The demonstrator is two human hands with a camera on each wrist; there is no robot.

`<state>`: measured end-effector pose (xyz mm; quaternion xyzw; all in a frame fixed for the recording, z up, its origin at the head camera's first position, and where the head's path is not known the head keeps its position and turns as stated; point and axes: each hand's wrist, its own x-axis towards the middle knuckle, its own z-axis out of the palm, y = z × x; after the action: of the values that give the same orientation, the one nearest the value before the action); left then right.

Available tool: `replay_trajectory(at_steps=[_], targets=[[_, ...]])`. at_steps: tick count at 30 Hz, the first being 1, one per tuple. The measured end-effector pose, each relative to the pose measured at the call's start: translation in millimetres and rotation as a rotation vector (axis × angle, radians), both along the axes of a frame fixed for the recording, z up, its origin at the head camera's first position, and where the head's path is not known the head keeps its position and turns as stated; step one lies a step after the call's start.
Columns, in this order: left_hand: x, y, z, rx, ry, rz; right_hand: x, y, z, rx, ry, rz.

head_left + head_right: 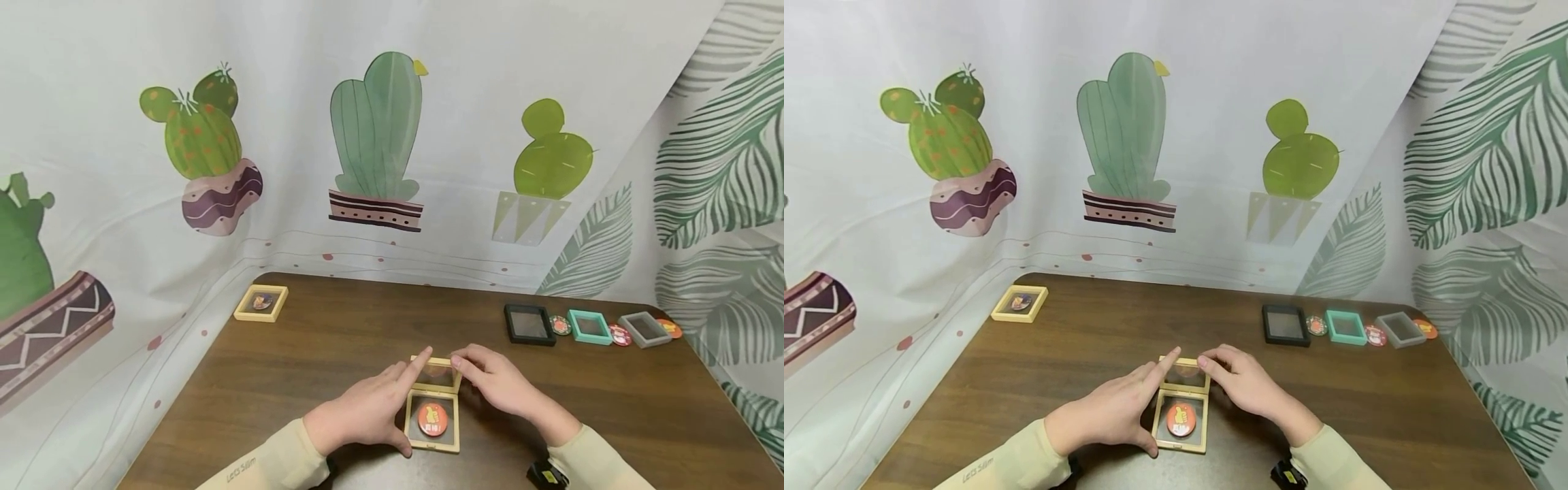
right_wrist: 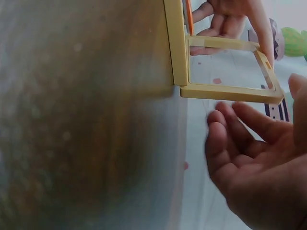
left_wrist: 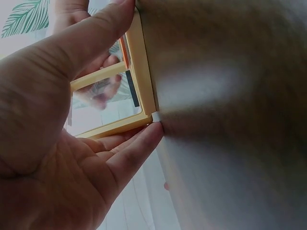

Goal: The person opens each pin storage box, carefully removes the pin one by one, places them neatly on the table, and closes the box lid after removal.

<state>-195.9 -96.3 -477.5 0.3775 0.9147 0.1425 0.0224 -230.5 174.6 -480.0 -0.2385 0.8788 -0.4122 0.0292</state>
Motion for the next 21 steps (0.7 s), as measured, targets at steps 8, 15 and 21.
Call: replay_trajectory(at_steps=[8, 15, 21], targets=[[-0.3, -0.9, 0.0, -0.019, -0.042, 0.020, 8.8, -5.2, 14.0, -0.033, 0.410, -0.062], [-0.4, -0.2, 0.2, -0.022, -0.028, 0.016, 19.6, -14.5, 27.0, -0.047, 0.756, -0.028], [-0.2, 1.0, -0.6, -0.021, -0.007, 0.014, 30.6, -25.9, 30.4, -0.007, 0.895, 0.087]])
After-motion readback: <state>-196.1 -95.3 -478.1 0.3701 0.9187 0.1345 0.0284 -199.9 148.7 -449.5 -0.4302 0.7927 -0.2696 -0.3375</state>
